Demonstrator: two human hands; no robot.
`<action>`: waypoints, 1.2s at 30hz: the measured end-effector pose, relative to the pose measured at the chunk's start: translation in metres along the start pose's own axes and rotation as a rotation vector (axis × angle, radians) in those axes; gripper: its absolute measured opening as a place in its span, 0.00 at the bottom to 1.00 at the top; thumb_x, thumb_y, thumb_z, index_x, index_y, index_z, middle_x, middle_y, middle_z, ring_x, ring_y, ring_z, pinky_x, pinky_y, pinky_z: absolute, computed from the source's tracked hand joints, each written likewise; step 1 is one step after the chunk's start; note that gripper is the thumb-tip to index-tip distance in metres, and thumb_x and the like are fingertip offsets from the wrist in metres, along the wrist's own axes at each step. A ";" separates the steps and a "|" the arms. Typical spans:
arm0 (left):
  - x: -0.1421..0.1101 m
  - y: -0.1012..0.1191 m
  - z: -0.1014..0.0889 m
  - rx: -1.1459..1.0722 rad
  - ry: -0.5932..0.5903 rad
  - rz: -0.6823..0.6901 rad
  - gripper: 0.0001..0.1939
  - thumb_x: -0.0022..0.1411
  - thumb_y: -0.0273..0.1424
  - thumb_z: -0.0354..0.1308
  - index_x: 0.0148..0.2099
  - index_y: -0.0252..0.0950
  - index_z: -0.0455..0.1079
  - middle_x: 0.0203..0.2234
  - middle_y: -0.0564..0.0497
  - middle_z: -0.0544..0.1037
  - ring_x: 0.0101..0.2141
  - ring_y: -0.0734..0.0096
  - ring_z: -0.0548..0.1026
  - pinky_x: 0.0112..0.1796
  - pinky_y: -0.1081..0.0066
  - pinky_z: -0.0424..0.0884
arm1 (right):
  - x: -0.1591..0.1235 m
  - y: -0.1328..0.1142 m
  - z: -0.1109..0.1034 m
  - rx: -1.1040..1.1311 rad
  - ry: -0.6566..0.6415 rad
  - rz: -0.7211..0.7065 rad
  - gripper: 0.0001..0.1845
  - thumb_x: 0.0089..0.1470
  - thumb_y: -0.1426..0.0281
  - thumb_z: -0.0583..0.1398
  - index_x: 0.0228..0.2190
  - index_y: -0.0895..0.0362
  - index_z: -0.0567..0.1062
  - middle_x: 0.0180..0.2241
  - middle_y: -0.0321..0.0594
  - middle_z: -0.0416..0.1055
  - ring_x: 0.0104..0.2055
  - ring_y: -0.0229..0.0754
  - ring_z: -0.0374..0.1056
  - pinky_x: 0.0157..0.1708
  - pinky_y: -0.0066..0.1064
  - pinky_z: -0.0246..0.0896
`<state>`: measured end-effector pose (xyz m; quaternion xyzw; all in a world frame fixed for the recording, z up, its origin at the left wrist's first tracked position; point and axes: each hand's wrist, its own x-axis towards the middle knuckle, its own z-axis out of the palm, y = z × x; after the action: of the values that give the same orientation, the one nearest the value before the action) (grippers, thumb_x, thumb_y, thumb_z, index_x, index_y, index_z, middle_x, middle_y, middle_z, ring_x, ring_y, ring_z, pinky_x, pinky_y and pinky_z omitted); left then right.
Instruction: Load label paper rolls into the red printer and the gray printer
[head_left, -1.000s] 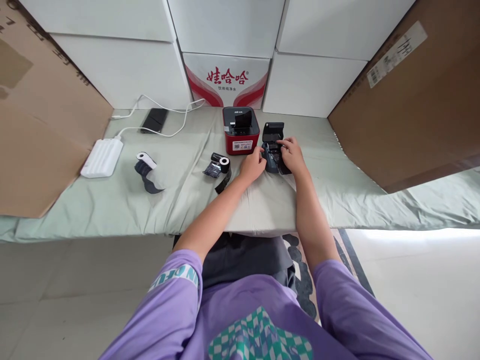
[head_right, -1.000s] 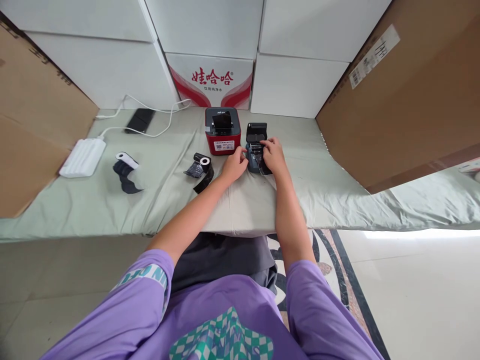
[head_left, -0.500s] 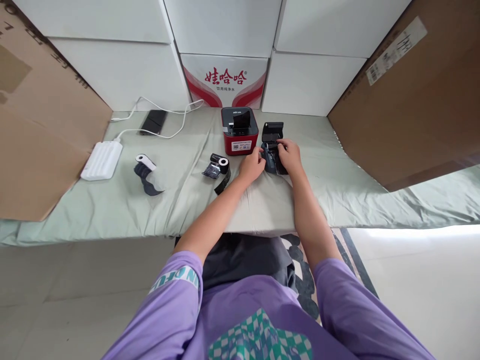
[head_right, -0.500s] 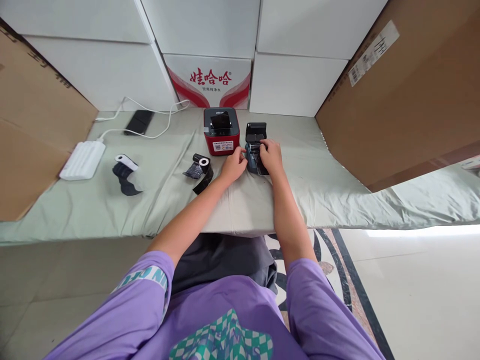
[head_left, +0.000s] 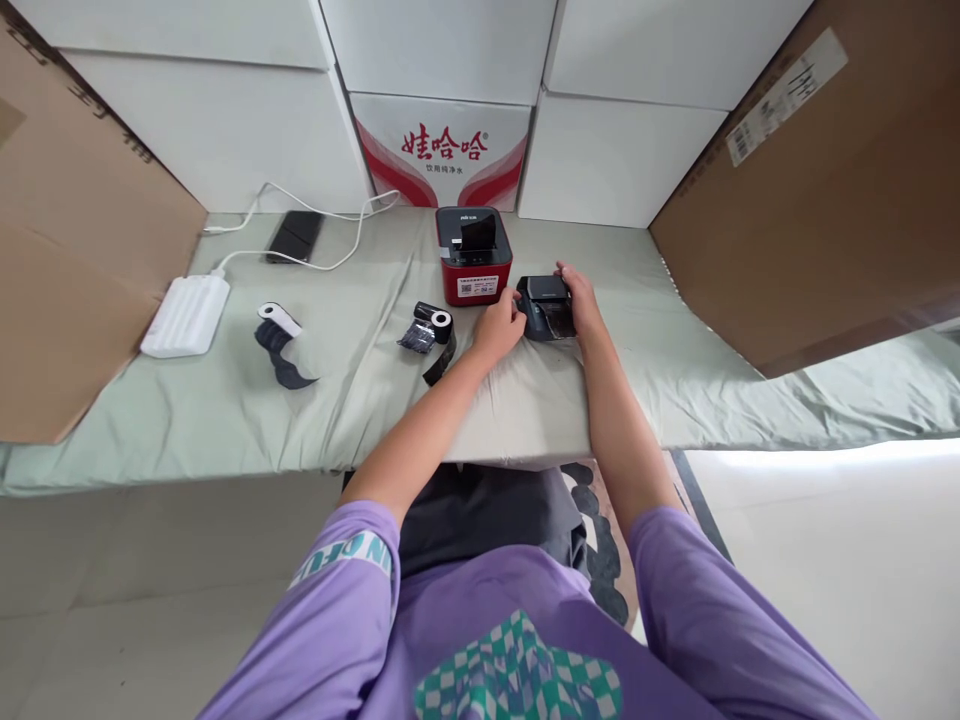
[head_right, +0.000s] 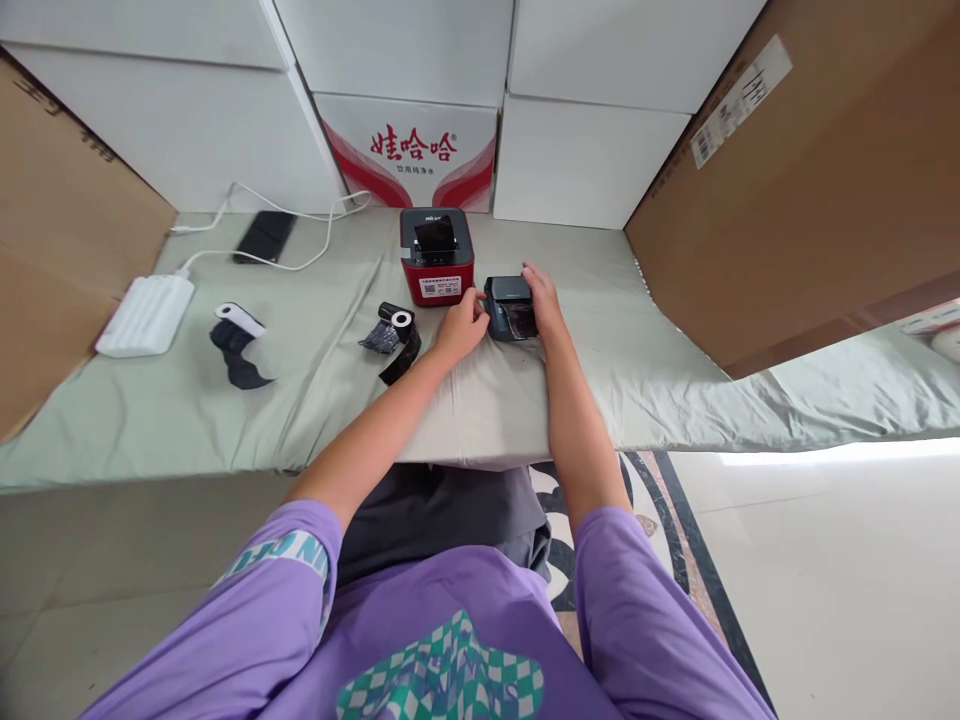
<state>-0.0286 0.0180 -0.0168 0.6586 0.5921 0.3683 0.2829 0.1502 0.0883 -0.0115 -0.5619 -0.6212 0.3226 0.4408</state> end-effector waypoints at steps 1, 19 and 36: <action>0.000 0.000 0.000 0.001 -0.005 0.000 0.21 0.66 0.24 0.53 0.60 0.39 0.69 0.39 0.45 0.82 0.43 0.57 0.80 0.48 0.61 0.73 | -0.001 0.000 -0.001 -0.006 -0.005 -0.003 0.32 0.63 0.51 0.50 0.58 0.55 0.76 0.62 0.49 0.72 0.66 0.49 0.67 0.68 0.47 0.61; -0.007 0.021 -0.017 0.302 -0.099 0.031 0.33 0.69 0.22 0.47 0.72 0.53 0.63 0.54 0.48 0.82 0.53 0.53 0.79 0.53 0.58 0.72 | 0.003 0.003 -0.026 0.192 -0.291 0.129 0.39 0.46 0.63 0.68 0.60 0.53 0.72 0.61 0.47 0.72 0.60 0.54 0.71 0.63 0.48 0.69; -0.011 0.010 -0.009 0.236 -0.013 0.155 0.35 0.68 0.22 0.48 0.74 0.47 0.62 0.56 0.46 0.81 0.51 0.54 0.80 0.52 0.60 0.73 | -0.009 0.006 -0.026 0.361 -0.292 0.150 0.33 0.45 0.62 0.64 0.55 0.50 0.75 0.60 0.43 0.73 0.60 0.49 0.70 0.62 0.44 0.68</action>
<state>-0.0308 0.0051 -0.0054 0.7334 0.5768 0.3126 0.1783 0.1766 0.0777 -0.0081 -0.4661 -0.5669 0.5380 0.4145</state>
